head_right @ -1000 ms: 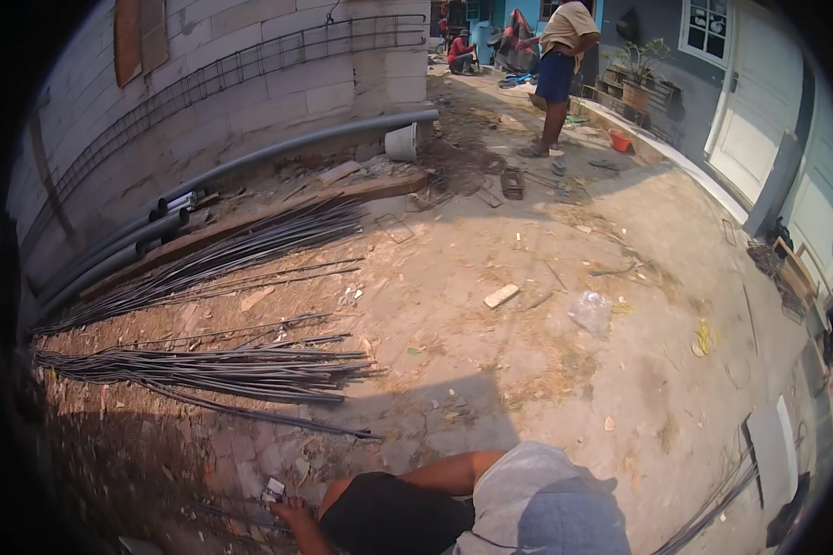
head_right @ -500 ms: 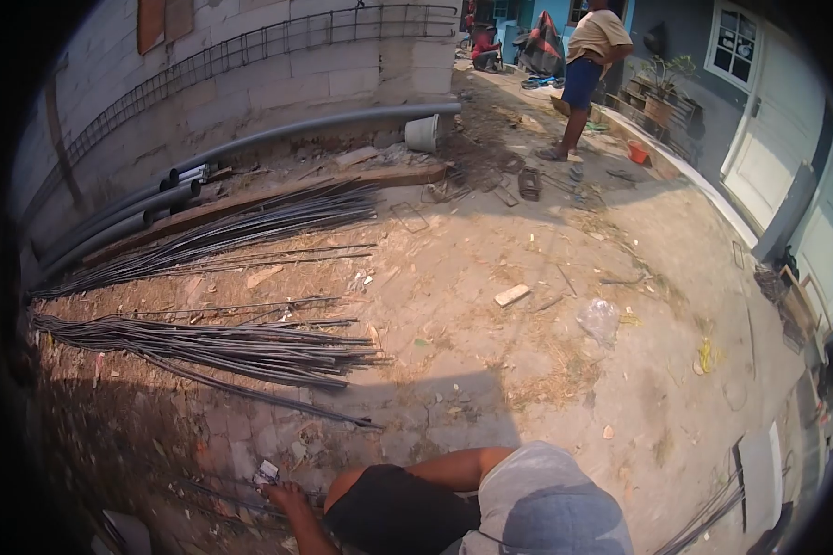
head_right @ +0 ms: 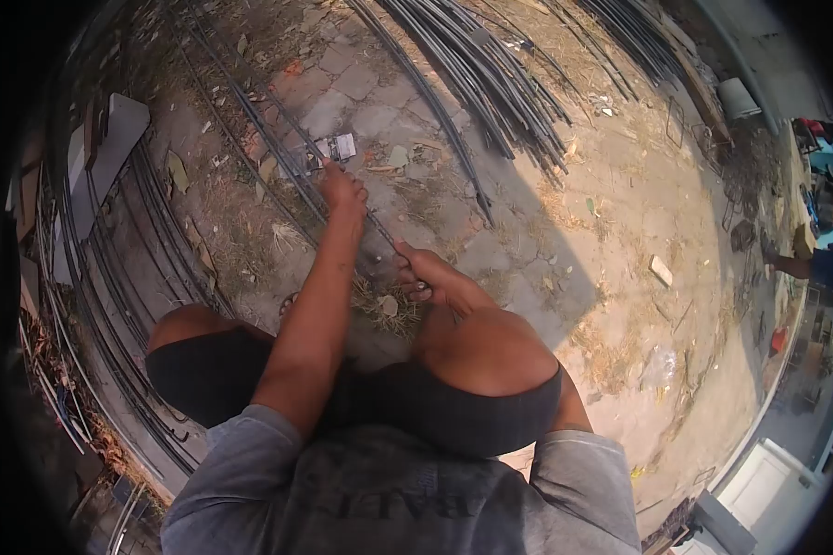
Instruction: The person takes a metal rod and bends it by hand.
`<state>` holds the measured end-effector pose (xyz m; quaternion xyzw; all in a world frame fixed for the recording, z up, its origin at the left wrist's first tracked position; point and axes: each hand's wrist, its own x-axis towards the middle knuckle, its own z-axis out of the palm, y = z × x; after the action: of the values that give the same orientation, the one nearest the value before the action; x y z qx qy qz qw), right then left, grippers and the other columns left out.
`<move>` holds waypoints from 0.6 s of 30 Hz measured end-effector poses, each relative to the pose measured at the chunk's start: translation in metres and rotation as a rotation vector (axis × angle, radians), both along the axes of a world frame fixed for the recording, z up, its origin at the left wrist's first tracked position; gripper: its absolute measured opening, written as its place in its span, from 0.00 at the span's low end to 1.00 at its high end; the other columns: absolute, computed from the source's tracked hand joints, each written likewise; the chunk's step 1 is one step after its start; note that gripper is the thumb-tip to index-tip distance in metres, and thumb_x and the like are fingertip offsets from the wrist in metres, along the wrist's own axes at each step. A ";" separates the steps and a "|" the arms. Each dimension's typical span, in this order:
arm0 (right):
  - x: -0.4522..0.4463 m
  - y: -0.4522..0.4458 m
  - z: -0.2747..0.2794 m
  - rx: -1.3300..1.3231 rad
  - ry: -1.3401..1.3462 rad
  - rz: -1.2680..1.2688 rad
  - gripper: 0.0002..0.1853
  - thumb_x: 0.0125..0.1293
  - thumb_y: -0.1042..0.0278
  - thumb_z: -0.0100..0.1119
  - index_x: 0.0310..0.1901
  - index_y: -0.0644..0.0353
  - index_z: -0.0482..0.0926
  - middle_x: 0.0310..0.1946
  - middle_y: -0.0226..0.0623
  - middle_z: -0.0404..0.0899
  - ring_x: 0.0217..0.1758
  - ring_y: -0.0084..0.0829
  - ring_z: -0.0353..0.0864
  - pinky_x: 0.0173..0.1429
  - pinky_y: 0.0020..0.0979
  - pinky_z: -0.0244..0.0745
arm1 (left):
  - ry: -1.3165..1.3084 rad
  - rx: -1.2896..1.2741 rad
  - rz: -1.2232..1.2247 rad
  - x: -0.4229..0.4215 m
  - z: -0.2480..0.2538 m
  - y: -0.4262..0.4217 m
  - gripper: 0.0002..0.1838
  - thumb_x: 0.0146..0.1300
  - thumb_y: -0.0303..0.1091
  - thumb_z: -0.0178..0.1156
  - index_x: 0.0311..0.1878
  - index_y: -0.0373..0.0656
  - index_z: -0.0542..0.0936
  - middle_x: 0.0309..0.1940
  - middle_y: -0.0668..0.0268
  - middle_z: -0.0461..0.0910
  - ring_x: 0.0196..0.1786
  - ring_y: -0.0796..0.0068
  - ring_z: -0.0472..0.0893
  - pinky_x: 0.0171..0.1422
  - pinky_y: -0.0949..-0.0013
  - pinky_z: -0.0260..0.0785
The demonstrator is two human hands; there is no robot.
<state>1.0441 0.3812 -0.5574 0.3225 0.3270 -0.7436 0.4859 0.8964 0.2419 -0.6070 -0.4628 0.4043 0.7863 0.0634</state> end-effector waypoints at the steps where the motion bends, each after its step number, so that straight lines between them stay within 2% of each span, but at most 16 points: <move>1: 0.000 0.000 0.001 -0.001 0.002 0.006 0.24 0.73 0.39 0.41 0.26 0.48 0.59 0.12 0.19 0.50 0.09 0.14 0.44 0.08 0.19 0.41 | 0.006 -0.003 -0.003 0.000 0.002 -0.001 0.23 0.71 0.60 0.44 0.33 0.49 0.68 0.16 0.75 0.57 0.14 0.81 0.57 0.15 0.74 0.45; 6: 0.001 0.001 -0.004 0.004 -0.020 0.032 0.24 0.73 0.38 0.41 0.26 0.47 0.60 0.12 0.19 0.50 0.09 0.14 0.47 0.08 0.20 0.42 | 0.018 -0.006 0.005 0.001 -0.007 -0.001 0.23 0.72 0.59 0.43 0.34 0.48 0.68 0.15 0.76 0.55 0.13 0.82 0.56 0.15 0.74 0.44; 9: 0.003 0.003 -0.009 -0.043 -0.024 0.036 0.24 0.73 0.37 0.40 0.25 0.47 0.60 0.12 0.20 0.50 0.10 0.15 0.47 0.09 0.19 0.42 | -0.001 -0.034 0.035 0.001 -0.012 0.001 0.24 0.71 0.59 0.45 0.36 0.45 0.70 0.15 0.74 0.57 0.12 0.80 0.58 0.15 0.73 0.46; 10: 0.004 0.005 -0.016 -0.060 -0.027 0.046 0.25 0.73 0.37 0.39 0.25 0.47 0.61 0.11 0.20 0.50 0.10 0.15 0.47 0.09 0.19 0.41 | -0.020 -0.046 0.027 0.000 -0.013 0.001 0.21 0.69 0.59 0.48 0.32 0.51 0.66 0.14 0.76 0.56 0.12 0.80 0.59 0.15 0.75 0.46; 12: 0.006 0.002 -0.004 -0.086 -0.043 0.044 0.24 0.74 0.39 0.38 0.25 0.47 0.60 0.11 0.20 0.49 0.10 0.15 0.46 0.09 0.19 0.41 | -0.039 -0.132 0.034 -0.001 -0.026 0.004 0.21 0.69 0.59 0.48 0.32 0.51 0.66 0.14 0.76 0.56 0.12 0.79 0.59 0.14 0.74 0.46; 14: -0.004 0.003 0.008 -0.046 -0.030 0.041 0.24 0.75 0.40 0.38 0.26 0.47 0.60 0.12 0.19 0.48 0.10 0.15 0.45 0.09 0.19 0.42 | 0.012 -0.017 0.027 0.004 -0.014 0.002 0.21 0.70 0.59 0.47 0.34 0.50 0.66 0.14 0.76 0.54 0.12 0.80 0.58 0.14 0.74 0.45; 16: -0.005 0.002 0.016 -0.010 -0.038 0.030 0.23 0.75 0.41 0.38 0.26 0.47 0.60 0.12 0.19 0.47 0.10 0.15 0.45 0.10 0.19 0.42 | 0.091 0.071 0.015 0.005 -0.025 -0.001 0.21 0.71 0.60 0.46 0.37 0.50 0.66 0.15 0.76 0.53 0.13 0.81 0.56 0.15 0.75 0.44; 18: -0.007 0.011 0.008 -0.117 -0.056 0.018 0.23 0.75 0.42 0.39 0.26 0.48 0.60 0.13 0.19 0.49 0.11 0.15 0.46 0.10 0.19 0.42 | 0.134 0.151 -0.006 0.008 -0.024 -0.002 0.23 0.69 0.63 0.46 0.37 0.51 0.67 0.15 0.76 0.55 0.14 0.81 0.57 0.17 0.74 0.46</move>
<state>1.0366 0.3919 -0.5497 0.3115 0.2722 -0.7477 0.5194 0.9046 0.2399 -0.6306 -0.4019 0.3485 0.8436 0.0735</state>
